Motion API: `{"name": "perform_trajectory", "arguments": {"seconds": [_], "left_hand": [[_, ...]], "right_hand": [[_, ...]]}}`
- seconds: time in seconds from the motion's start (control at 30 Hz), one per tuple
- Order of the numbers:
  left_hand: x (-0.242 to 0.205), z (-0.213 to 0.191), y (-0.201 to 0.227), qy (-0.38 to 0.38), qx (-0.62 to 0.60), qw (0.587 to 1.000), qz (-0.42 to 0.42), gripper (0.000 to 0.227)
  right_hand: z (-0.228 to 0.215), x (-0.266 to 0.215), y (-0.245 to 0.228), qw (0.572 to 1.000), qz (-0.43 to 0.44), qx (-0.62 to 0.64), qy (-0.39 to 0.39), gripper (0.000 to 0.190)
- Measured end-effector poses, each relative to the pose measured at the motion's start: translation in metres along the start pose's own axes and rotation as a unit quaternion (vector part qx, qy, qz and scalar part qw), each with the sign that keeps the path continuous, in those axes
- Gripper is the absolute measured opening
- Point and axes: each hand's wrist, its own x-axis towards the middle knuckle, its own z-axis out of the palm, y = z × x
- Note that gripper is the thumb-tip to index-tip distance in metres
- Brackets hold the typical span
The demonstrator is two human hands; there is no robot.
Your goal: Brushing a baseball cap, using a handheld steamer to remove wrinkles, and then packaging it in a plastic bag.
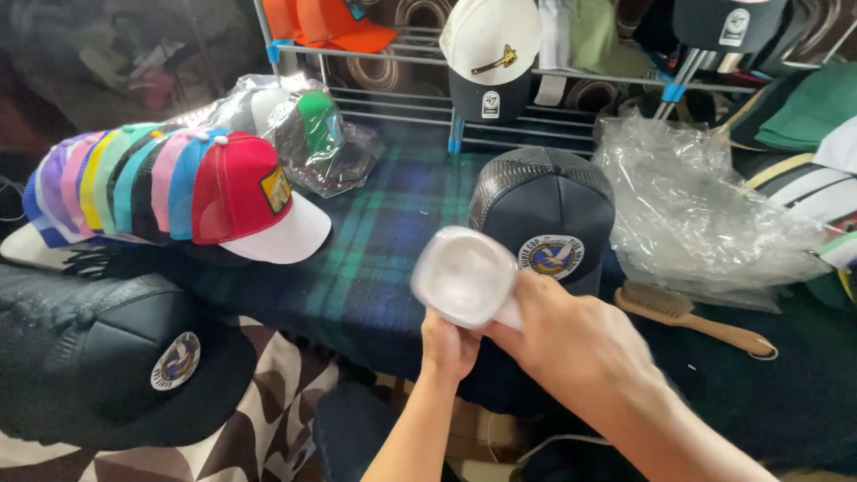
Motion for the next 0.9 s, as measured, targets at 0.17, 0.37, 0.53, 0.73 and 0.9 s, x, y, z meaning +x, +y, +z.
{"name": "perform_trajectory", "arguments": {"seconds": [0.17, 0.37, 0.53, 0.73, 0.9], "left_hand": [[-0.015, 0.013, 0.013, -0.016, -0.028, 0.999, 0.008, 0.033], [-0.006, 0.016, 0.015, -0.027, 0.012, 1.000, -0.008, 0.018], [-0.003, 0.007, 0.007, -0.026, 0.038, 0.999, -0.025, 0.012], [-0.006, 0.007, 0.008, -0.063, 0.029, 0.998, -0.012, 0.016], [-0.004, 0.005, 0.007, -0.050, 0.022, 0.998, -0.030, 0.012]], "right_hand": [[0.012, 0.015, 0.000, 0.988, -0.125, -0.061, 0.065, 0.048], [0.045, 0.008, 0.084, 0.972, -0.198, 0.030, 0.125, 0.057], [0.086, 0.007, 0.185, 0.964, -0.167, 0.137, 0.154, 0.052], [0.102, 0.035, 0.252, 0.942, -0.149, 0.155, 0.259, 0.032], [0.072, 0.038, 0.225, 0.885, 0.105, 0.419, 0.174, 0.044]]}}
